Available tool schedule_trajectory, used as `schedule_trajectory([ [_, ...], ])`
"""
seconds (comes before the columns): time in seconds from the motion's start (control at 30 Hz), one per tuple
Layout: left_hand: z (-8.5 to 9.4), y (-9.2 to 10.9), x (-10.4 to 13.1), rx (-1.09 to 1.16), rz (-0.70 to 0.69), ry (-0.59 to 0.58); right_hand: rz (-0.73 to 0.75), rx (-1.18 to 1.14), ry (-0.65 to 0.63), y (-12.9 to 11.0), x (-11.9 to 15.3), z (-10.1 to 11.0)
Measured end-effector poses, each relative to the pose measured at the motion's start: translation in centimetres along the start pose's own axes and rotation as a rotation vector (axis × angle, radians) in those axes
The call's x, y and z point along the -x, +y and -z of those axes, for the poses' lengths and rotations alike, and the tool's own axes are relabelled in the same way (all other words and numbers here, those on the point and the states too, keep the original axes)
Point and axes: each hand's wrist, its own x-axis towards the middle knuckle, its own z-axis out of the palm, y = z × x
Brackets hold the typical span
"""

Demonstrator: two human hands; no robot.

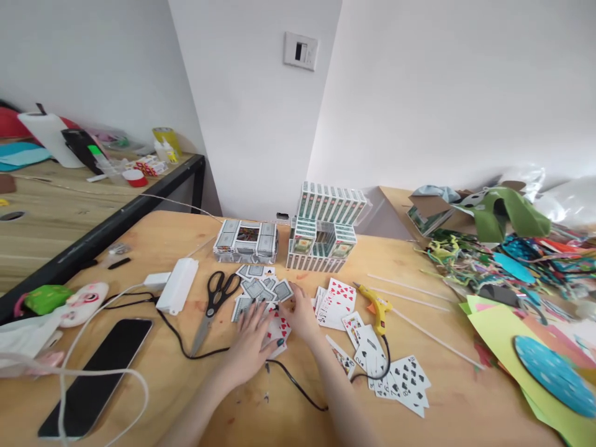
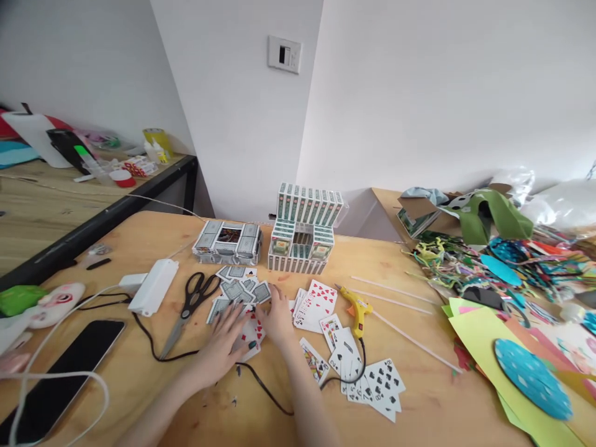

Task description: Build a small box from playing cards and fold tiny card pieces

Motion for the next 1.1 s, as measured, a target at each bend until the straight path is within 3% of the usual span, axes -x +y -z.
schedule_trajectory([
  [0.13, 0.3, 0.3, -2.9, 0.137, -0.029, 0.170, -0.075, 0.095, 0.084, 1.0, -1.4, -0.9],
  [0.23, 0.2, 0.7, -6.1, 0.247, 0.043, 0.330, -0.128, 0.166, 0.171, 1.8, -1.5, -1.4],
  [0.37, -1.5, 1.4, -8.7, 0.449, 0.078, 0.369, -0.158, 0.122, 0.147, 2.4, -1.3, -1.8],
  [0.53, -3.0, 1.2, -8.5, 0.560, 0.029, 0.378, -0.166, 0.075, 0.194, 2.3, -1.5, -1.6],
  [0.73, -2.5, 0.3, -8.8, 0.965, 0.189, 0.334, -0.209, -0.119, 0.162, 1.6, -1.8, -1.2],
  [0.87, -2.1, 0.4, -9.3, 1.107, 0.192, 0.327, -0.211, -0.265, 0.195, 1.6, -1.9, -1.2],
  [1.0, -1.9, 0.4, -9.3, 1.021, 0.143, 0.438, -0.229, -0.317, 0.230, 1.3, -2.2, -1.1],
  [1.1, -2.0, 0.4, -9.2, 0.867, 0.133, 0.442, -0.212, -0.312, 0.361, -0.4, -2.0, 0.3],
])
